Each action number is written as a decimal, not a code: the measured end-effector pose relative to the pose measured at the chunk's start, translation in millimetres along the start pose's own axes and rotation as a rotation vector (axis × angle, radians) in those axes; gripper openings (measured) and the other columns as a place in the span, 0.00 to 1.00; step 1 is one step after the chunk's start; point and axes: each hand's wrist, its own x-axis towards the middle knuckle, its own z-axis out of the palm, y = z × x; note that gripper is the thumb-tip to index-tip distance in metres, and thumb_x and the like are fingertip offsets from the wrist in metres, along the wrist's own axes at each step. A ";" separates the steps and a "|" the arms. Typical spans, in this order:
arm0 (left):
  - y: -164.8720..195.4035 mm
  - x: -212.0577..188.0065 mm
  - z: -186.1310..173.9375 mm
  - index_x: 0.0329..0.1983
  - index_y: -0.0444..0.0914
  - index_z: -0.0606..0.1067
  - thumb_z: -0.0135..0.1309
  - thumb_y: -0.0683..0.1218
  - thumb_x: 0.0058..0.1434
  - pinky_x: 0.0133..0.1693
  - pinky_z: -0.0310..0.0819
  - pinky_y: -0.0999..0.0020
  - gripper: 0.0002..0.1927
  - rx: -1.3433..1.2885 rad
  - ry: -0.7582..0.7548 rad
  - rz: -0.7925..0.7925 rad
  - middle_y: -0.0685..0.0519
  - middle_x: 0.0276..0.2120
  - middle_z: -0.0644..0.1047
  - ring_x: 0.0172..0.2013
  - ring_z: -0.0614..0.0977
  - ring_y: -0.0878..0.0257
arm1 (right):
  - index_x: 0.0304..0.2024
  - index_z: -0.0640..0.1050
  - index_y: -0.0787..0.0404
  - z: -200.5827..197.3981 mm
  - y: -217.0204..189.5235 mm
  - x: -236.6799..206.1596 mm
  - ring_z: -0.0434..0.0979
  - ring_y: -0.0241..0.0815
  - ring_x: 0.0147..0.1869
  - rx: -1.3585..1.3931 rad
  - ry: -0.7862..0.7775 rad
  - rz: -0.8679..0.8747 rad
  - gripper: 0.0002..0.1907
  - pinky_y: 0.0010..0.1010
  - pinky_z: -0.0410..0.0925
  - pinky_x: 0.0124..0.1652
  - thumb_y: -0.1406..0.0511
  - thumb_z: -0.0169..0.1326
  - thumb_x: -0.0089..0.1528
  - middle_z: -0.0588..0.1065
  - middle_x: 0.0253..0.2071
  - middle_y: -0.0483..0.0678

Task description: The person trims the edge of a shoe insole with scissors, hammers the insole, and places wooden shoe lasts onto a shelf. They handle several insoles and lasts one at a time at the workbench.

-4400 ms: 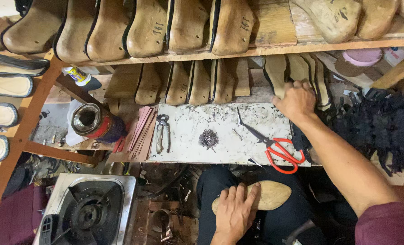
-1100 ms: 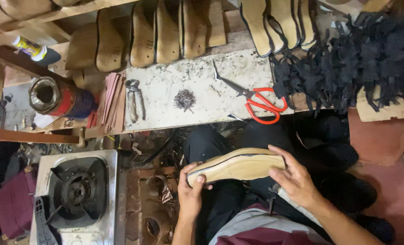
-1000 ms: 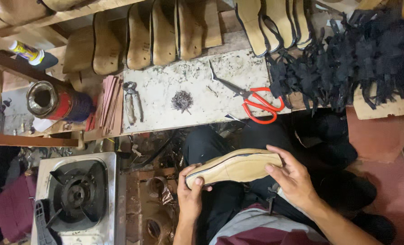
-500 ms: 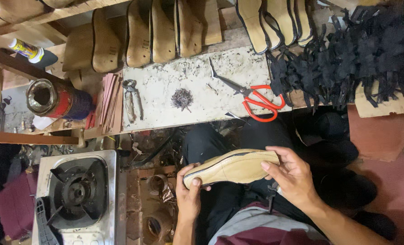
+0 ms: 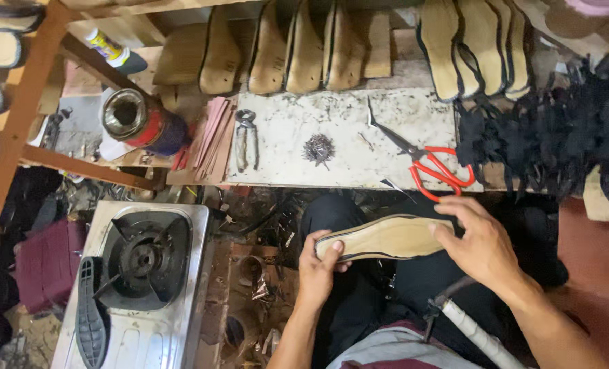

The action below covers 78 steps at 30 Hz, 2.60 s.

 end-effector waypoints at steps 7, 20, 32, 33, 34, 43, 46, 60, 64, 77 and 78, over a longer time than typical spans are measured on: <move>11.4 8.8 20.6 0.54 0.33 0.71 0.60 0.46 0.63 0.26 0.75 0.73 0.20 0.126 -0.019 0.023 0.51 0.32 0.79 0.24 0.79 0.67 | 0.46 0.81 0.64 54.6 -50.2 89.1 0.83 0.41 0.36 0.188 -0.115 -0.147 0.13 0.31 0.74 0.37 0.64 0.60 0.61 0.81 0.39 0.51; 26.9 9.4 15.4 0.53 0.33 0.70 0.60 0.47 0.64 0.26 0.74 0.73 0.19 0.096 -0.048 0.052 0.52 0.31 0.79 0.24 0.79 0.68 | 0.42 0.84 0.58 122.3 -75.2 184.9 0.79 0.56 0.43 -0.068 -0.098 -0.294 0.10 0.43 0.70 0.43 0.62 0.61 0.60 0.79 0.41 0.53; 33.0 9.8 18.8 0.52 0.33 0.71 0.61 0.46 0.63 0.26 0.75 0.73 0.19 0.153 -0.033 0.040 0.53 0.30 0.79 0.24 0.79 0.68 | 0.43 0.83 0.58 120.7 -104.8 200.5 0.79 0.53 0.42 -0.035 -0.133 -0.252 0.11 0.43 0.70 0.42 0.60 0.60 0.60 0.78 0.40 0.52; 33.5 9.8 18.5 0.52 0.33 0.71 0.61 0.46 0.63 0.26 0.75 0.73 0.19 0.157 -0.031 0.045 0.53 0.31 0.79 0.24 0.79 0.68 | 0.42 0.83 0.57 121.4 -106.9 202.6 0.79 0.52 0.43 -0.053 -0.158 -0.224 0.11 0.44 0.70 0.41 0.60 0.60 0.60 0.78 0.40 0.51; 33.9 9.8 18.0 0.52 0.34 0.71 0.61 0.46 0.63 0.26 0.75 0.73 0.19 0.161 -0.027 0.050 0.53 0.31 0.79 0.24 0.79 0.68 | 0.42 0.83 0.57 122.3 -108.1 204.7 0.79 0.52 0.42 -0.074 -0.154 -0.234 0.11 0.43 0.70 0.42 0.60 0.60 0.60 0.78 0.40 0.51; 35.5 13.5 17.4 0.54 0.34 0.71 0.61 0.47 0.62 0.26 0.76 0.72 0.20 0.187 -0.025 0.022 0.53 0.30 0.79 0.24 0.79 0.68 | 0.37 0.83 0.57 133.9 -99.3 212.5 0.79 0.53 0.43 -0.130 -0.124 -0.288 0.09 0.43 0.71 0.43 0.59 0.61 0.61 0.78 0.40 0.50; 37.6 13.6 18.2 0.54 0.33 0.71 0.61 0.47 0.63 0.26 0.76 0.72 0.20 0.176 -0.042 0.040 0.52 0.30 0.80 0.25 0.79 0.68 | 0.39 0.83 0.57 135.4 -101.8 213.2 0.79 0.51 0.42 -0.125 -0.170 -0.279 0.08 0.43 0.72 0.43 0.60 0.58 0.63 0.77 0.41 0.50; 41.1 15.6 19.8 0.53 0.33 0.73 0.63 0.47 0.60 0.24 0.75 0.72 0.21 0.165 0.016 0.033 0.52 0.28 0.80 0.22 0.79 0.68 | 0.41 0.80 0.65 114.0 -97.6 180.9 0.74 0.40 0.33 0.306 -0.352 -0.053 0.08 0.33 0.69 0.34 0.65 0.56 0.67 0.79 0.32 0.53; 37.5 17.1 20.9 0.51 0.33 0.74 0.64 0.47 0.59 0.23 0.74 0.72 0.20 0.190 0.053 0.034 0.53 0.27 0.79 0.21 0.78 0.68 | 0.38 0.82 0.66 106.7 -83.7 136.0 0.79 0.36 0.35 0.234 -0.429 -0.326 0.07 0.29 0.71 0.36 0.67 0.58 0.62 0.79 0.33 0.49; 34.3 19.7 18.6 0.51 0.33 0.73 0.58 0.44 0.62 0.24 0.76 0.72 0.16 0.182 0.053 0.083 0.51 0.30 0.80 0.23 0.81 0.68 | 0.40 0.82 0.64 99.2 -94.0 77.4 0.84 0.45 0.31 0.139 -0.523 -0.364 0.13 0.34 0.74 0.34 0.66 0.59 0.54 0.81 0.30 0.52; 34.9 19.3 18.3 0.50 0.33 0.74 0.57 0.43 0.63 0.24 0.77 0.72 0.15 0.172 0.047 0.100 0.51 0.31 0.80 0.24 0.81 0.68 | 0.41 0.81 0.64 99.9 -96.3 77.3 0.84 0.45 0.30 0.138 -0.536 -0.347 0.13 0.35 0.75 0.33 0.65 0.60 0.54 0.80 0.29 0.51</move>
